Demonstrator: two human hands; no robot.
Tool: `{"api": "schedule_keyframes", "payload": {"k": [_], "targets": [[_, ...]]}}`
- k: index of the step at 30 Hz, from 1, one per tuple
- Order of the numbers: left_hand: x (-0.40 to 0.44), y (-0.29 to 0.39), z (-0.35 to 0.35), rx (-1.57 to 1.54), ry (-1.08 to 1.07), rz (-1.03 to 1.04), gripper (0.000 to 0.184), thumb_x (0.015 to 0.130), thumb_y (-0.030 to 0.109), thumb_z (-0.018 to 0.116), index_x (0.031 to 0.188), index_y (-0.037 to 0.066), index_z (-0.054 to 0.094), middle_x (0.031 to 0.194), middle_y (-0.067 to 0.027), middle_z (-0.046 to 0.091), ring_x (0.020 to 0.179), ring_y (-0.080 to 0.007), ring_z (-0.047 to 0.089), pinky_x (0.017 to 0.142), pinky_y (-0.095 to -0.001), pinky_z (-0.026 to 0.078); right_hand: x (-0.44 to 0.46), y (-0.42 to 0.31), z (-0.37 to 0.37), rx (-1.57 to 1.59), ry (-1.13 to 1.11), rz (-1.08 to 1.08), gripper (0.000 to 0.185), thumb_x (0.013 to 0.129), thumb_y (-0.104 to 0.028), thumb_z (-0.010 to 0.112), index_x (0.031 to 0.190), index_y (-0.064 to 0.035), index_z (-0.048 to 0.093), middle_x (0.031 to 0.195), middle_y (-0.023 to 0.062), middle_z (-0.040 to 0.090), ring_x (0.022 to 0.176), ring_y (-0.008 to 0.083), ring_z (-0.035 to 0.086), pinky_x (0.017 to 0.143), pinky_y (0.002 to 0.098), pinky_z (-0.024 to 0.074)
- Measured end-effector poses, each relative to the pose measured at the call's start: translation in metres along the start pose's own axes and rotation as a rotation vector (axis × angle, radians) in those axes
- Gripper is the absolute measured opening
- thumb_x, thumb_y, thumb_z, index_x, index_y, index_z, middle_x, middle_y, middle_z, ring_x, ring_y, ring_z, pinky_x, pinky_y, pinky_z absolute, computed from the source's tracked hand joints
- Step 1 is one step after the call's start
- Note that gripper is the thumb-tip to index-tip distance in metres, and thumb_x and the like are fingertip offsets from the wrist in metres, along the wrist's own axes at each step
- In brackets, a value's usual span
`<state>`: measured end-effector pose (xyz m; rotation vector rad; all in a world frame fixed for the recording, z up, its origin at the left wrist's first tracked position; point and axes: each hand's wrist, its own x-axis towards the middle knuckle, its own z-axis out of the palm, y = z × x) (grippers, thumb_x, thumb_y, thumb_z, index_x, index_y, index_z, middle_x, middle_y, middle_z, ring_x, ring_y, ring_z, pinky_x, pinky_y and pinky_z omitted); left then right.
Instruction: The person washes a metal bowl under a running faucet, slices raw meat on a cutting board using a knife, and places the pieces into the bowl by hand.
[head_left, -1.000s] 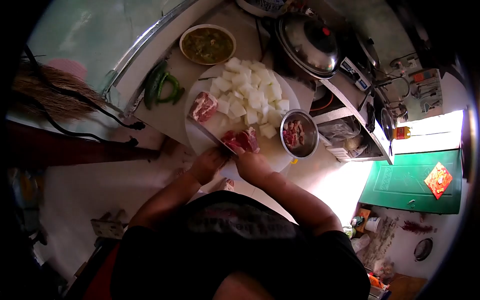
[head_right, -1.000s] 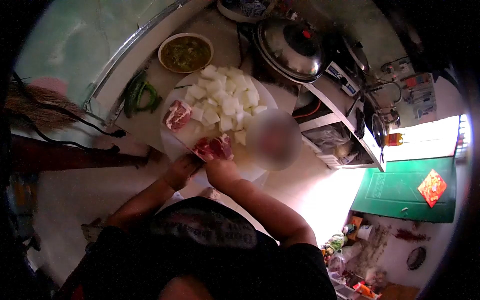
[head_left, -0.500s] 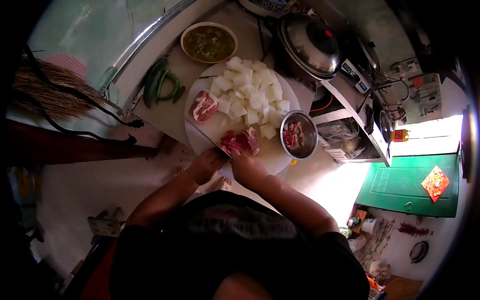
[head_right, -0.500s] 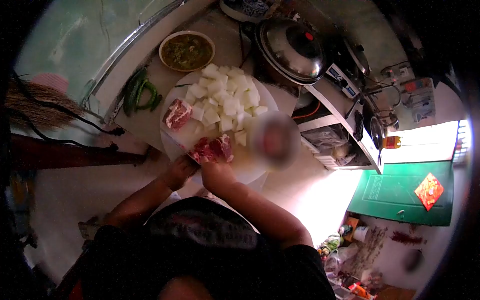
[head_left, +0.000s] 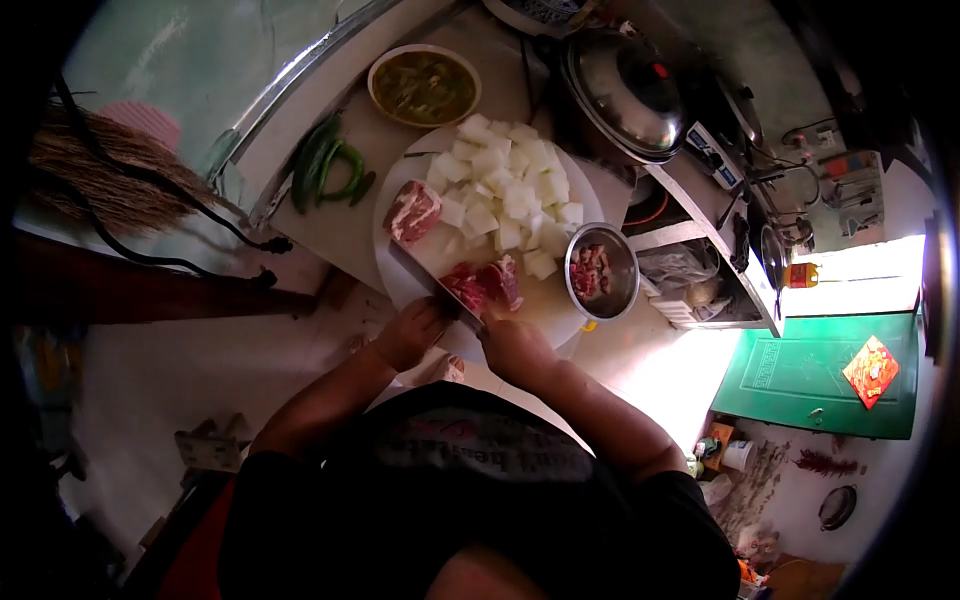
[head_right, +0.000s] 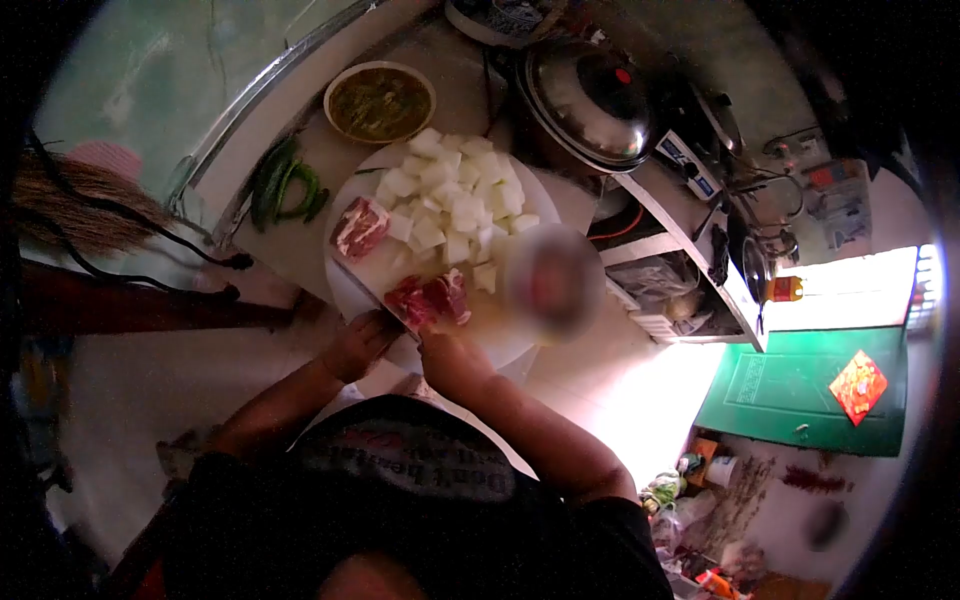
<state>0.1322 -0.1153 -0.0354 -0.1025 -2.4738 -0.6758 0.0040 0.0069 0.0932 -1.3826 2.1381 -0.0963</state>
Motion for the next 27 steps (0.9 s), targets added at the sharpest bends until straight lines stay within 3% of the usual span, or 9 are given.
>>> {"api": "schedule_keyframes", "payload": {"k": [3,5,6,8,12,14,17,27], "targets": [[0.002,0.003,0.002,0.044,0.006,-0.021,0.035,0.069,0.008,0.055,0.103,0.001,0.056,0.108,-0.0136,0.054,0.099,-0.0285,0.051,0.089,-0.0369,0.041,0.019,-0.006,0.009,0.004,-0.012,0.063,0.021,0.082,-0.019,0.046,0.096,-0.0025,0.047,0.072,0.0217,0.058,0.069,0.0387,0.058,0.064,0.0469,0.0456],[0.002,0.003,0.003,-0.004,0.037,-0.046,0.036,0.068,0.007,0.056,0.103,0.001,0.056,0.104,-0.0132,0.055,0.099,-0.0286,0.051,0.087,-0.037,0.042,0.023,-0.004,0.019,-0.025,0.223,-0.087,0.021,0.082,-0.018,0.047,0.096,-0.0029,0.047,0.073,0.0224,0.058,0.069,0.0408,0.057,0.064,0.0474,0.0456],[0.001,0.005,0.0,0.001,0.037,-0.043,0.036,0.068,0.007,0.056,0.103,0.001,0.056,0.104,-0.0132,0.055,0.099,-0.0286,0.051,0.087,-0.037,0.042,0.021,-0.004,0.016,-0.025,0.228,-0.09,0.021,0.082,-0.018,0.047,0.096,-0.0029,0.047,0.073,0.0224,0.058,0.069,0.0408,0.057,0.064,0.0474,0.0456],[0.0,0.008,-0.007,-0.052,0.011,-0.1,0.035,0.067,0.004,0.058,0.101,0.001,0.056,0.1,-0.0133,0.056,0.094,-0.0284,0.053,0.083,-0.0368,0.044,0.015,0.0,0.005,0.04,0.062,0.077,0.024,0.082,-0.018,0.047,0.101,-0.0034,0.046,0.073,0.0229,0.058,0.07,0.0407,0.057,0.065,0.0477,0.0452],[-0.006,0.012,-0.01,-0.193,0.064,-0.204,0.033,0.066,0.002,0.059,0.099,0.0,0.055,0.098,-0.0129,0.056,0.089,-0.0285,0.053,0.077,-0.0364,0.045,-0.003,0.0,-0.007,0.086,0.112,0.038,0.029,0.083,-0.02,0.047,0.106,-0.0035,0.045,0.072,0.0227,0.058,0.07,0.0395,0.057,0.064,0.0478,0.0447],[-0.002,0.013,-0.009,-0.087,0.21,-0.13,0.032,0.067,0.001,0.061,0.098,0.001,0.054,0.085,-0.0144,0.054,0.08,-0.0302,0.055,0.067,-0.0379,0.046,-0.007,-0.001,-0.008,0.009,0.056,0.024,0.032,0.084,-0.022,0.046,0.109,-0.0035,0.044,0.072,0.0221,0.058,0.071,0.0386,0.057,0.063,0.0479,0.0442],[0.001,0.012,-0.011,-0.12,0.047,-0.18,0.034,0.066,0.003,0.059,0.1,0.0,0.055,0.097,-0.0124,0.056,0.087,-0.0286,0.053,0.076,-0.0356,0.045,-0.006,-0.003,-0.006,-0.008,-0.032,0.034,0.031,0.085,-0.024,0.045,0.108,-0.0026,0.044,0.071,0.0216,0.059,0.07,0.039,0.057,0.063,0.0483,0.044],[0.003,0.011,-0.011,-0.04,0.007,-0.088,0.037,0.065,0.004,0.054,0.102,-0.001,0.055,0.103,-0.0143,0.055,0.095,-0.0297,0.052,0.085,-0.0348,0.042,0.019,-0.014,0.007,0.033,0.009,0.067,0.024,0.085,-0.023,0.044,0.095,-0.0021,0.047,0.072,0.0228,0.059,0.069,0.0393,0.058,0.064,0.0481,0.0449]]}}
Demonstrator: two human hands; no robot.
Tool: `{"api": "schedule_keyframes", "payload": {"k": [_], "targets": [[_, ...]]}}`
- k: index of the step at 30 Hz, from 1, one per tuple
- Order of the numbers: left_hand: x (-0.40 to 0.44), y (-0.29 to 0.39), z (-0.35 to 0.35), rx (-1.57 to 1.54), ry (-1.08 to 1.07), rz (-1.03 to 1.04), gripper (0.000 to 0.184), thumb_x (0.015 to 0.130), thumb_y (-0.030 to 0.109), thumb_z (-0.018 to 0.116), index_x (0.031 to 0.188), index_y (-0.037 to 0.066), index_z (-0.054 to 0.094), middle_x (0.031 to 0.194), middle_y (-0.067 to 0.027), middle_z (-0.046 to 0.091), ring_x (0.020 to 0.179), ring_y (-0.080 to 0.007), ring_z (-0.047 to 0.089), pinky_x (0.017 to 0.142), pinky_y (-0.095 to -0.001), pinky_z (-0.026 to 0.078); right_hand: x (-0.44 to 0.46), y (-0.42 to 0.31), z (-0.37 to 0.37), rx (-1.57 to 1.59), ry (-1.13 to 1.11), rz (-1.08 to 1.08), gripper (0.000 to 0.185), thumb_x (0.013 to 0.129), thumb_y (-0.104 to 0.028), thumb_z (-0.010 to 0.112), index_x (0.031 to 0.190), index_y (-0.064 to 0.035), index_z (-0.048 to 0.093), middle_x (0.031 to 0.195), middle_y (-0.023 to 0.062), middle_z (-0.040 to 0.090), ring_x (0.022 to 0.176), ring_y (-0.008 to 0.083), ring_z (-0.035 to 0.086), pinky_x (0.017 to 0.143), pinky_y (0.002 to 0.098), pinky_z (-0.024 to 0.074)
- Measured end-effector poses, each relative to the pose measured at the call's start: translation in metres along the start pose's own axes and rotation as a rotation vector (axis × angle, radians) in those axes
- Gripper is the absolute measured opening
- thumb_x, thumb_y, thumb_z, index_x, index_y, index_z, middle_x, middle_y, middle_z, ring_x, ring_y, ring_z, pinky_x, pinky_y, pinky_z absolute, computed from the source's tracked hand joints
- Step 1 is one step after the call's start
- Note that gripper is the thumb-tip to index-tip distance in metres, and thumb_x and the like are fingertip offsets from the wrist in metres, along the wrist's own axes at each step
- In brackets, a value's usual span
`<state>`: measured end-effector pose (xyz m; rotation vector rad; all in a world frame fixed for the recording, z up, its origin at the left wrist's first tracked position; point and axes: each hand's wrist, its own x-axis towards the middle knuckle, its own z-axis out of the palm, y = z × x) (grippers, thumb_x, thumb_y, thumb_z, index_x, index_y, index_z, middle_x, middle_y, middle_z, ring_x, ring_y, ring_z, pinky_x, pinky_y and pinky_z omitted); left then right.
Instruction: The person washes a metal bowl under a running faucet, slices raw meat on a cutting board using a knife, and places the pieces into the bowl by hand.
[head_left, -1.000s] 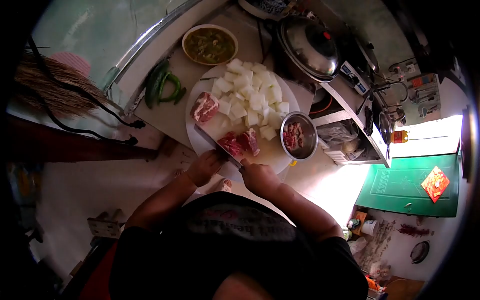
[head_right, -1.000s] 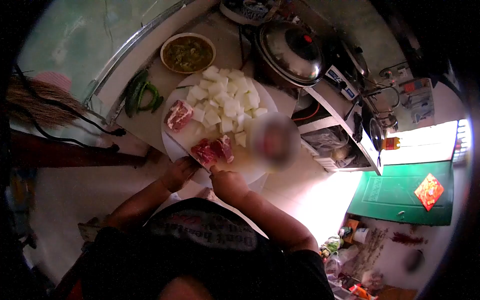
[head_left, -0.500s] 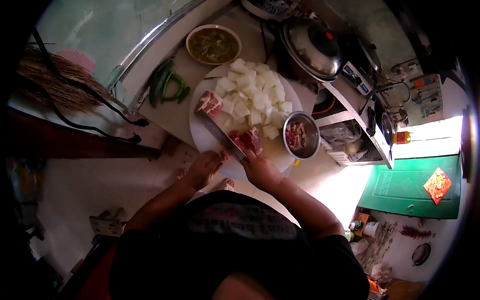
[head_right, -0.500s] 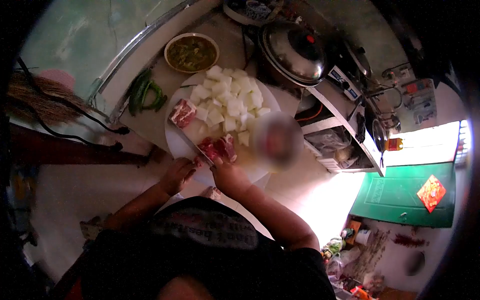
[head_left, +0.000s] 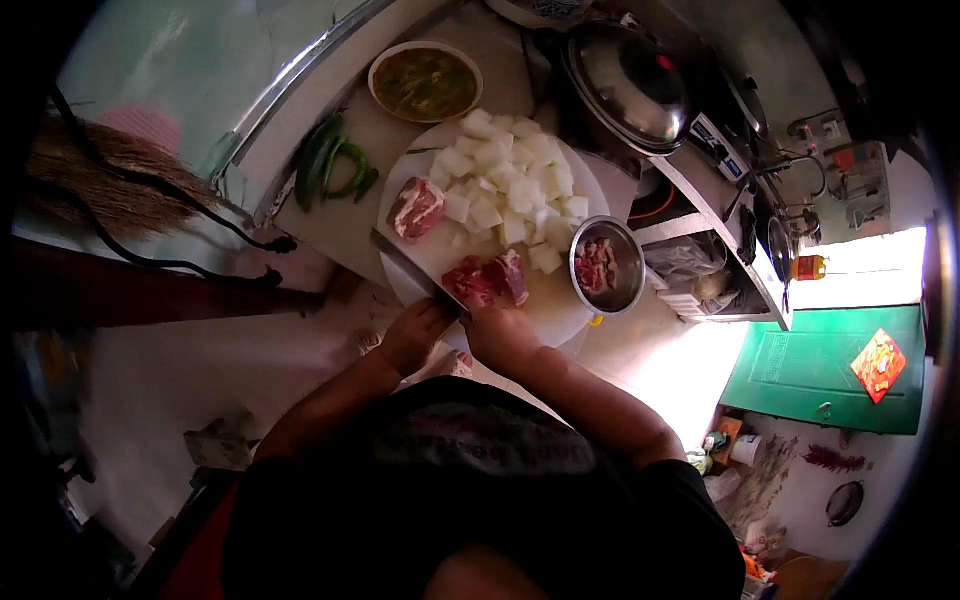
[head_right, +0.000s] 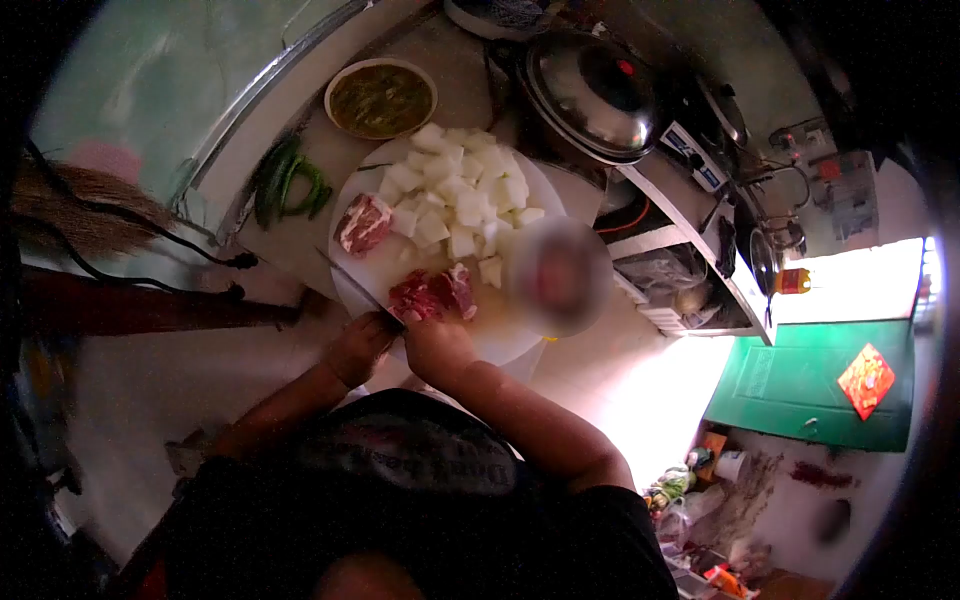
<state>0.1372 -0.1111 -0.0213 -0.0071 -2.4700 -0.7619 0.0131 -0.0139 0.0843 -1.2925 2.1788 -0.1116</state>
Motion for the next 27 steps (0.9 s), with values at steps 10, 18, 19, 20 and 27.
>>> {"api": "schedule_keyframes", "payload": {"k": [10,18,19,20,27], "targets": [[0.016,-0.001,0.008,-0.416,0.18,-0.397,0.025,0.067,-0.003,0.057,0.092,0.001,0.054,0.087,-0.0148,0.053,0.082,-0.0302,0.054,0.075,-0.0369,0.044,-0.032,0.029,-0.024,0.393,0.491,-0.087,0.023,0.081,-0.02,0.057,0.093,-0.0009,0.052,0.068,0.0182,0.058,0.061,0.0315,0.057,0.054,0.0393,0.0444],[0.062,0.012,-0.001,-0.146,0.105,-0.265,0.062,0.061,0.018,0.072,0.111,0.0,0.042,0.112,-0.0175,0.045,0.104,-0.034,0.042,0.091,-0.0411,0.033,-0.049,0.036,-0.039,0.753,0.429,0.132,0.017,0.081,-0.012,0.058,0.091,-0.0003,0.052,0.06,0.0037,0.054,0.048,0.0075,0.05,0.043,0.0237,0.0403],[0.065,0.014,0.006,-0.148,0.103,-0.263,0.062,0.061,0.018,0.072,0.111,0.0,0.042,0.112,-0.0175,0.045,0.104,-0.034,0.042,0.091,-0.0411,0.033,-0.05,0.034,-0.042,0.886,0.456,0.158,0.016,0.081,-0.011,0.058,0.092,-0.0001,0.052,0.062,0.0034,0.055,0.047,0.0078,0.05,0.042,0.0238,0.0404],[0.066,0.015,0.016,-0.011,0.091,-0.285,0.062,0.06,0.02,0.073,0.11,0.0,0.042,0.111,-0.0171,0.045,0.105,-0.0344,0.041,0.092,-0.041,0.033,-0.051,0.033,-0.043,1.018,0.481,0.184,0.016,0.081,-0.01,0.057,0.092,0.0,0.052,0.063,0.0032,0.055,0.046,0.0081,0.05,0.042,0.0238,0.0405],[0.047,-0.017,0.07,0.106,-0.055,-0.302,0.037,0.066,0.02,0.067,0.095,0.003,0.051,0.099,-0.0132,0.049,0.095,-0.0313,0.044,0.085,-0.0401,0.037,-0.054,0.051,-0.037,1.165,0.548,0.266,0.013,0.081,-0.007,0.056,0.093,-0.0019,0.053,0.066,0.0022,0.055,0.046,0.008,0.049,0.04,0.0233,0.0407]]}}
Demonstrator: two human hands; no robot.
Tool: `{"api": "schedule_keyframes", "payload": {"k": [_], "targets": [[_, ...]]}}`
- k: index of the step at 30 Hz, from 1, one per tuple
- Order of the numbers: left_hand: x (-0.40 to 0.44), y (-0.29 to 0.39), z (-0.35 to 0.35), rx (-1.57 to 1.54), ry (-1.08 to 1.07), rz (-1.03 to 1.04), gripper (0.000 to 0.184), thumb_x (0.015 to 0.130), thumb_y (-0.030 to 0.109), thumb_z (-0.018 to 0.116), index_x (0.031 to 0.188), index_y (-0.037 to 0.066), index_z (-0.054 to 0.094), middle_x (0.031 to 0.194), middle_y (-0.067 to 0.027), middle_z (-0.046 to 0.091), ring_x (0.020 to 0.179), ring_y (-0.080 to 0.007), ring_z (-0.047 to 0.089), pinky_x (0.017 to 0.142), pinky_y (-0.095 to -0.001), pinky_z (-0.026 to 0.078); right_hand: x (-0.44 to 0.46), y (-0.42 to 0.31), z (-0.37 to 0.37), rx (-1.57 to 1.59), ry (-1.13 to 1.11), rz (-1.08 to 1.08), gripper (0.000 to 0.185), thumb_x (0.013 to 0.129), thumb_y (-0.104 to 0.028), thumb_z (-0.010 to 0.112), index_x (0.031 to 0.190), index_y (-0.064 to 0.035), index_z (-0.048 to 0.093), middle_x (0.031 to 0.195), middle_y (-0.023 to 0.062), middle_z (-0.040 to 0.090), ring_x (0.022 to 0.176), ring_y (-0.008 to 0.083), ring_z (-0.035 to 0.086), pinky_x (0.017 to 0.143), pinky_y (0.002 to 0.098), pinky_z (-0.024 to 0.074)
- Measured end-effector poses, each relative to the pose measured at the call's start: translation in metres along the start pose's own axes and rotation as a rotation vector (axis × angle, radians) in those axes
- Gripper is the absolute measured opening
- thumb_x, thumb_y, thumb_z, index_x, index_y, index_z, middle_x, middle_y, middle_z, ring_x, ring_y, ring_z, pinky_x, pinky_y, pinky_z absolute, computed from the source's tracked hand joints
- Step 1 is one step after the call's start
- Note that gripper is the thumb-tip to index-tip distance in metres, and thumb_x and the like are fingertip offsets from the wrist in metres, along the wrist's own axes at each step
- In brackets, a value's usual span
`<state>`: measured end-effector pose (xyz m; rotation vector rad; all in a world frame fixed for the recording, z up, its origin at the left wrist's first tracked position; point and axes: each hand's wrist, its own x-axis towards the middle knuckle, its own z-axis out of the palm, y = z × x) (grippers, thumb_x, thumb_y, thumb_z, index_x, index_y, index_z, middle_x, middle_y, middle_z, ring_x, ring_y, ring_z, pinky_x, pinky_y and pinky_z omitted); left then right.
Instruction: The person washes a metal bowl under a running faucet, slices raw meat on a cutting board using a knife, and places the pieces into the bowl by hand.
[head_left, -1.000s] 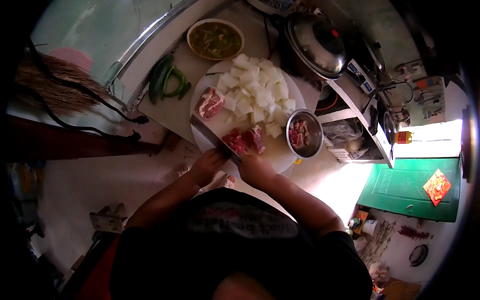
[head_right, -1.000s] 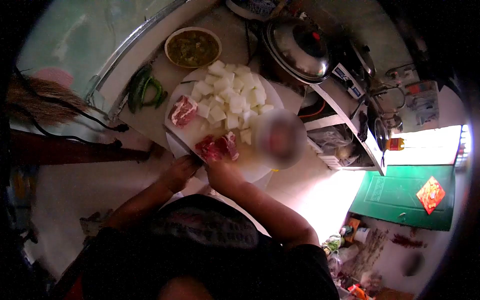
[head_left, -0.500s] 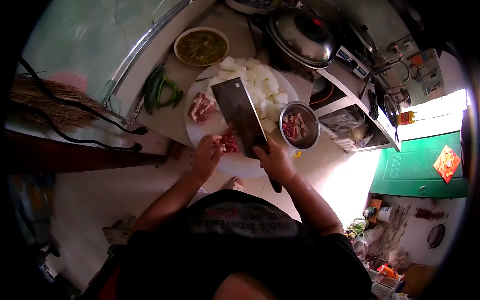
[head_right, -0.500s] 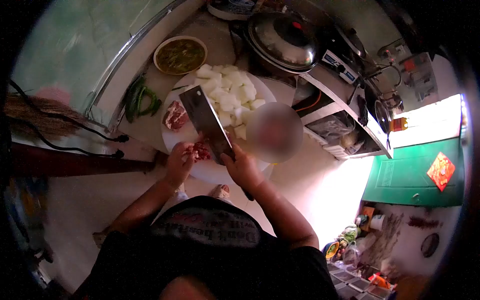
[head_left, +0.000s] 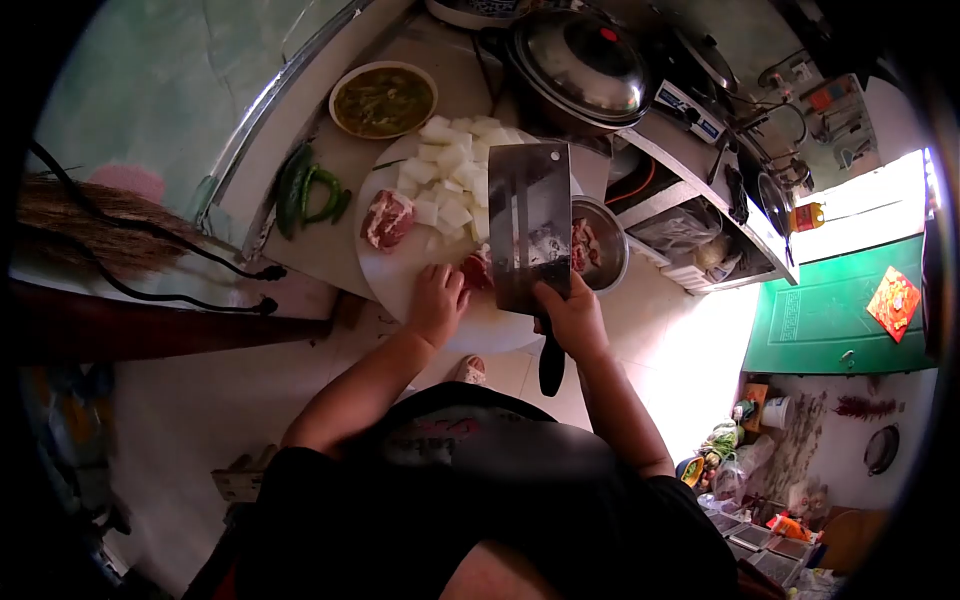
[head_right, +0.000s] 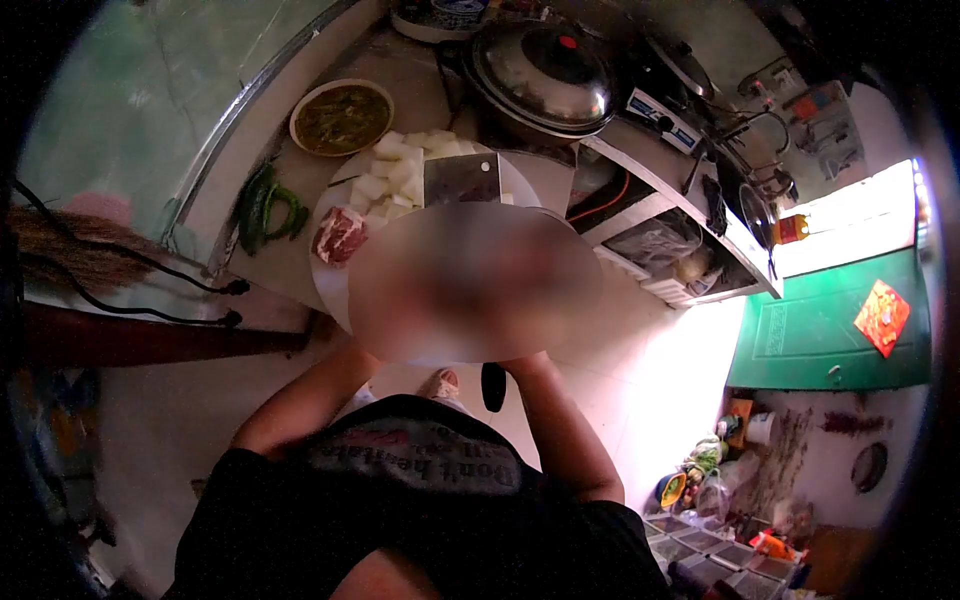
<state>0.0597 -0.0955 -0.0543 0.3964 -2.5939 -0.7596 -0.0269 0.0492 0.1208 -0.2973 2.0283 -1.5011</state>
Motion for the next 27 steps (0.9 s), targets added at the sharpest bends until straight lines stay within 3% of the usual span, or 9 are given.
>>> {"api": "schedule_keyframes", "payload": {"k": [5,11,12,14,15,18,23,26,27], "targets": [[0.002,-0.008,-0.007,0.003,0.001,0.154,0.018,0.068,0.013,0.063,0.081,0.005,0.054,0.082,-0.0096,0.051,0.081,-0.0276,0.049,0.072,-0.0372,0.042,0.0,0.005,-0.008,0.011,-0.005,-0.018,0.015,0.082,-0.009,0.055,0.093,0.0009,0.052,0.066,0.004,0.055,0.043,0.0095,0.05,0.038,0.023,0.0399],[0.026,0.014,-0.029,-0.487,0.162,-0.035,0.008,0.079,0.01,0.057,0.078,0.005,0.051,0.072,-0.0081,0.054,0.057,-0.0212,0.052,0.051,-0.033,0.044,-0.001,0.006,-0.017,0.253,-0.008,0.009,0.016,0.081,-0.008,0.055,0.094,0.0009,0.05,0.066,0.0073,0.056,0.043,0.0124,0.049,0.039,0.0248,0.0405],[0.025,0.0,-0.003,-1.029,0.118,-0.325,0.01,0.08,0.014,0.057,0.08,0.006,0.051,0.072,-0.007,0.054,0.055,-0.0199,0.052,0.05,-0.0312,0.043,-0.001,0.004,-0.019,0.254,-0.002,0.007,0.016,0.081,-0.008,0.055,0.094,0.0009,0.05,0.066,0.0073,0.056,0.043,0.0124,0.049,0.039,0.0248,0.0405],[0.032,0.005,0.007,-1.564,0.045,-0.622,0.013,0.082,0.018,0.058,0.082,0.007,0.05,0.071,-0.006,0.055,0.053,-0.0187,0.052,0.048,-0.0294,0.043,-0.002,0.0,-0.027,0.34,-0.001,0.042,0.016,0.083,-0.006,0.051,0.099,-0.0028,0.049,0.071,0.0071,0.056,0.044,0.0143,0.05,0.037,0.0246,0.0403],[0.04,0.027,-0.01,-1.691,0.004,-0.604,0.016,0.082,0.022,0.057,0.083,0.008,0.05,0.07,-0.0049,0.054,0.053,-0.0184,0.052,0.047,-0.0289,0.042,-0.002,-0.002,-0.032,0.342,0.007,0.037,0.016,0.083,-0.006,0.051,0.099,-0.0028,0.049,0.071,0.0071,0.056,0.044,0.0143,0.05,0.037,0.0246,0.0403],[0.052,0.067,-0.061,-0.981,-0.107,-0.22,0.024,0.085,0.034,0.05,0.088,0.011,0.053,0.076,-0.0044,0.058,0.063,-0.0188,0.056,0.055,-0.0314,0.046,-0.004,-0.015,-0.045,0.488,0.039,0.037,0.019,0.082,-0.008,0.052,0.1,-0.0025,0.048,0.072,0.0089,0.056,0.041,0.0164,0.049,0.033,0.0252,0.0388],[0.083,0.134,-0.065,-1.787,-0.124,-0.594,0.028,0.085,0.034,0.048,0.097,0.01,0.057,0.092,-0.0043,0.061,0.084,-0.0184,0.058,0.077,-0.0331,0.044,-0.003,-0.015,-0.065,0.516,0.023,0.087,0.021,0.081,-0.01,0.053,0.1,-0.0024,0.049,0.076,0.0089,0.057,0.038,0.0154,0.047,0.033,0.0239,0.0386],[0.097,0.174,-0.097,-1.808,-0.101,-0.724,0.026,0.088,0.028,0.039,0.093,0.008,0.055,0.087,-0.0042,0.056,0.079,-0.0148,0.053,0.073,-0.0291,0.043,0.0,-0.001,-0.078,0.501,-0.023,0.053,0.021,0.082,-0.012,0.053,0.099,-0.0014,0.047,0.073,0.0102,0.055,0.04,0.0169,0.047,0.034,0.0254,0.038],[0.099,0.176,-0.093,-1.62,-0.124,-0.669,0.023,0.086,0.026,0.042,0.093,0.008,0.055,0.088,-0.0049,0.057,0.081,-0.0159,0.053,0.073,-0.0294,0.043,-0.001,-0.004,-0.08,0.506,0.021,0.068,0.021,0.082,-0.012,0.053,0.098,-0.0015,0.046,0.07,0.0098,0.055,0.039,0.017,0.047,0.034,0.0249,0.0376]]}}
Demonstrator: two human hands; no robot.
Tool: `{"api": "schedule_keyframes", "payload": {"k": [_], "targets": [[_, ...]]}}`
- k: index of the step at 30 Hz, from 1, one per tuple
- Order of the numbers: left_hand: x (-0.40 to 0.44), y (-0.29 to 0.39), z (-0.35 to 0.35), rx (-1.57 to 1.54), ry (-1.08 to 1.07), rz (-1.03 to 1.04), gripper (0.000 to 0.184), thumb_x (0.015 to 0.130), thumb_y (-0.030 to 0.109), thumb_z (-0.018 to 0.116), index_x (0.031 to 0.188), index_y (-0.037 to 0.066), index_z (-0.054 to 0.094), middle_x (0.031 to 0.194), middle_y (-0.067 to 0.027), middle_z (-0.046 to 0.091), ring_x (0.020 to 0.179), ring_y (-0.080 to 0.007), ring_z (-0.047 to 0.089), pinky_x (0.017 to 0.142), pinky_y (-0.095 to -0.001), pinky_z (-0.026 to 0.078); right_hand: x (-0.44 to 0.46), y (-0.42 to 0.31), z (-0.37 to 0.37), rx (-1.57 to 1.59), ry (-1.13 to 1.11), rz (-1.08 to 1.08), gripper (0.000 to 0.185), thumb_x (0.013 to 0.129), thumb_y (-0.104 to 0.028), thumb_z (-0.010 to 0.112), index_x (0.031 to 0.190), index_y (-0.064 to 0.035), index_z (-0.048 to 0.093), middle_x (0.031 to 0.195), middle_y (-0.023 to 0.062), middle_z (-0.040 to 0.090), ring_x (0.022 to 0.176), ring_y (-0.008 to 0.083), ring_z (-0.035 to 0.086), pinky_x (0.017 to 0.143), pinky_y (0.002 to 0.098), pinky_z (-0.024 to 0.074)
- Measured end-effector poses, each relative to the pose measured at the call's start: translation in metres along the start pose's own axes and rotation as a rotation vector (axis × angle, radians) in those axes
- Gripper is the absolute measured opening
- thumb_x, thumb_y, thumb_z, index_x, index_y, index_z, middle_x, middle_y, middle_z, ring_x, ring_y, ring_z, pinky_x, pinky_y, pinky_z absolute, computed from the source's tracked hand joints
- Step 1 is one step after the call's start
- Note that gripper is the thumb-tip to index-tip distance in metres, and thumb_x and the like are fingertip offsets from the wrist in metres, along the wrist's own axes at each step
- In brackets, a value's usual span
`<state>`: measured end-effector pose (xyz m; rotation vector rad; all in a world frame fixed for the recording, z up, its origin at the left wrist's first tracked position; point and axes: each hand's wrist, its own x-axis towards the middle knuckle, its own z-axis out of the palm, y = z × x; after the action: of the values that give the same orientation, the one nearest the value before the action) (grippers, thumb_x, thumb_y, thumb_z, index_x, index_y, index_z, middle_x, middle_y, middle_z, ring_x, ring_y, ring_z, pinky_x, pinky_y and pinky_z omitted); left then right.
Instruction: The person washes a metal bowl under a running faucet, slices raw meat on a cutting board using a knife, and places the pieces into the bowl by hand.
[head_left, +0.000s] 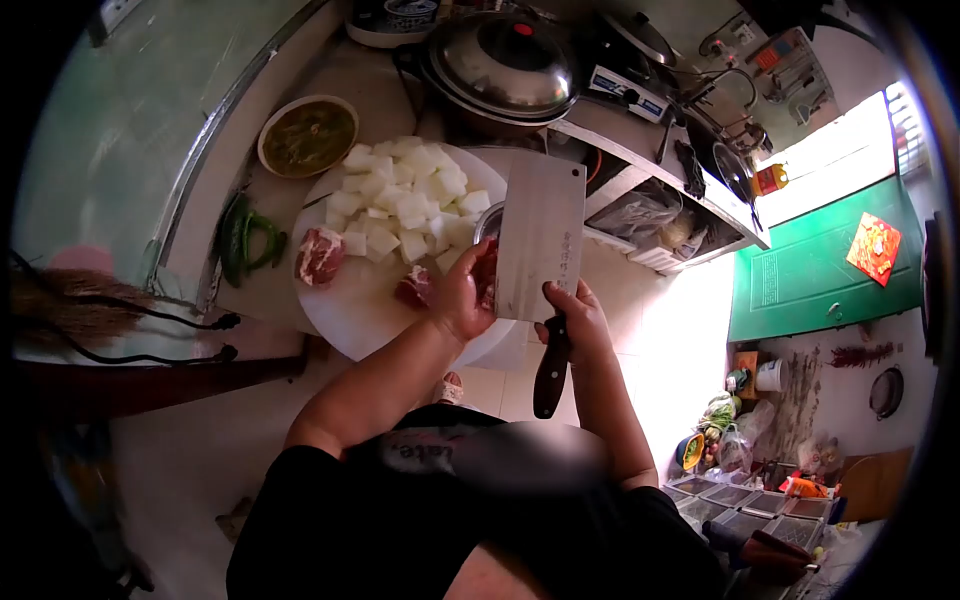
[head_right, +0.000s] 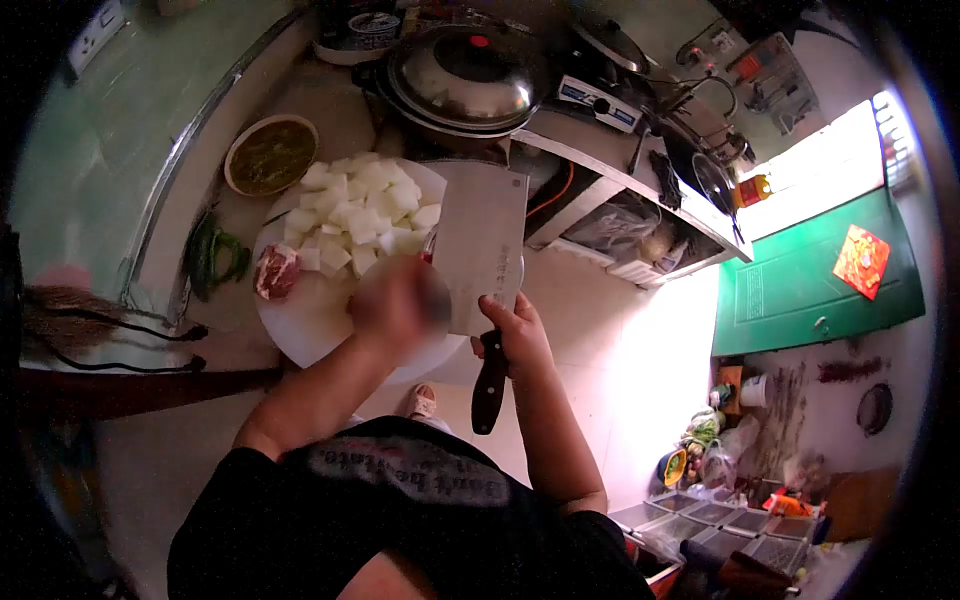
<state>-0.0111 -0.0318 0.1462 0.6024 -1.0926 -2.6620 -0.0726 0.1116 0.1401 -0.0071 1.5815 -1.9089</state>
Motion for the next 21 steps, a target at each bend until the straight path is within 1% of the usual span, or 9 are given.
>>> {"api": "schedule_keyframes", "payload": {"k": [6,8,10,11,13,14,15,17,21], "targets": [[0.028,-0.024,-0.009,0.971,0.019,0.232,0.019,0.078,0.016,0.057,0.095,0.009,0.056,0.094,-0.0086,0.058,0.089,-0.0215,0.056,0.074,-0.0312,0.046,0.002,-0.01,-0.024,0.067,0.183,-0.093,0.021,0.081,-0.01,0.054,0.099,-0.0027,0.045,0.075,0.0094,0.055,0.042,0.0168,0.048,0.035,0.0262,0.0395],[0.058,-0.038,-0.02,0.053,-0.17,0.05,0.02,0.08,0.014,0.054,0.098,0.005,0.054,0.091,-0.0095,0.059,0.082,-0.0217,0.058,0.072,-0.0307,0.048,-0.001,-0.016,-0.034,0.085,0.208,-0.126,0.021,0.081,-0.01,0.054,0.099,-0.0032,0.045,0.076,0.009,0.055,0.043,0.0168,0.049,0.035,0.0263,0.0401],[0.066,-0.02,-0.005,-0.645,-0.117,-0.179,0.018,0.084,0.012,0.049,0.097,0.0,0.052,0.088,-0.0106,0.058,0.079,-0.0198,0.058,0.073,-0.0279,0.049,-0.006,-0.022,-0.042,0.106,0.256,-0.176,0.021,0.08,-0.01,0.055,0.098,-0.0043,0.045,0.08,0.0078,0.054,0.044,0.0167,0.049,0.035,0.0257,0.0412],[0.077,-0.024,-0.005,-0.643,-0.12,-0.187,0.018,0.084,0.012,0.049,0.097,0.0,0.052,0.088,-0.0106,0.058,0.079,-0.0198,0.058,0.073,-0.0279,0.049,-0.008,-0.024,-0.046,0.108,0.264,-0.177,0.021,0.08,-0.01,0.055,0.098,-0.0043,0.045,0.08,0.0078,0.054,0.044,0.0167,0.049,0.035,0.0257,0.0412],[0.104,-0.044,-0.011,-0.231,-0.205,0.099,0.021,0.086,0.015,0.048,0.1,0.0,0.052,0.092,-0.0104,0.057,0.086,-0.0181,0.056,0.078,-0.0263,0.047,-0.011,-0.028,-0.051,0.089,0.323,-0.165,0.022,0.08,-0.01,0.055,0.099,-0.0046,0.046,0.082,0.0077,0.054,0.045,0.0167,0.05,0.035,0.0261,0.041],[0.114,-0.056,-0.015,0.243,-0.213,0.177,0.026,0.086,0.017,0.049,0.105,-0.001,0.052,0.098,-0.0148,0.057,0.091,-0.0257,0.056,0.085,-0.0322,0.043,-0.011,-0.028,-0.051,0.11,0.315,-0.191,0.021,0.081,-0.01,0.055,0.099,-0.0036,0.046,0.077,0.0084,0.054,0.044,0.0172,0.049,0.034,0.027,0.0402],[0.121,-0.068,-0.021,0.243,-0.215,0.174,0.026,0.086,0.017,0.049,0.105,-0.001,0.052,0.098,-0.0148,0.057,0.091,-0.0257,0.056,0.085,-0.0322,0.043,-0.013,-0.027,-0.051,0.11,0.318,-0.19,0.021,0.081,-0.01,0.055,0.099,-0.0036,0.046,0.077,0.0084,0.054,0.044,0.0172,0.049,0.034,0.027,0.0402],[0.129,-0.08,-0.036,0.934,-0.225,0.867,0.032,0.087,0.018,0.049,0.113,-0.001,0.049,0.108,-0.0186,0.054,0.103,-0.0306,0.051,0.091,-0.0341,0.038,-0.015,-0.028,-0.05,0.098,0.283,-0.192,0.021,0.081,-0.01,0.054,0.099,-0.0024,0.046,0.069,0.009,0.053,0.042,0.0176,0.049,0.034,0.0277,0.0394],[0.083,-0.037,-0.07,0.936,-0.073,0.708,0.028,0.082,0.008,0.052,0.11,0.001,0.05,0.11,-0.015,0.053,0.105,-0.0262,0.049,0.09,-0.0338,0.038,-0.016,-0.02,-0.048,0.074,0.294,-0.163,0.02,0.082,-0.009,0.054,0.098,-0.0019,0.046,0.063,0.0091,0.053,0.041,0.0175,0.048,0.035,0.0274,0.0392]]}}
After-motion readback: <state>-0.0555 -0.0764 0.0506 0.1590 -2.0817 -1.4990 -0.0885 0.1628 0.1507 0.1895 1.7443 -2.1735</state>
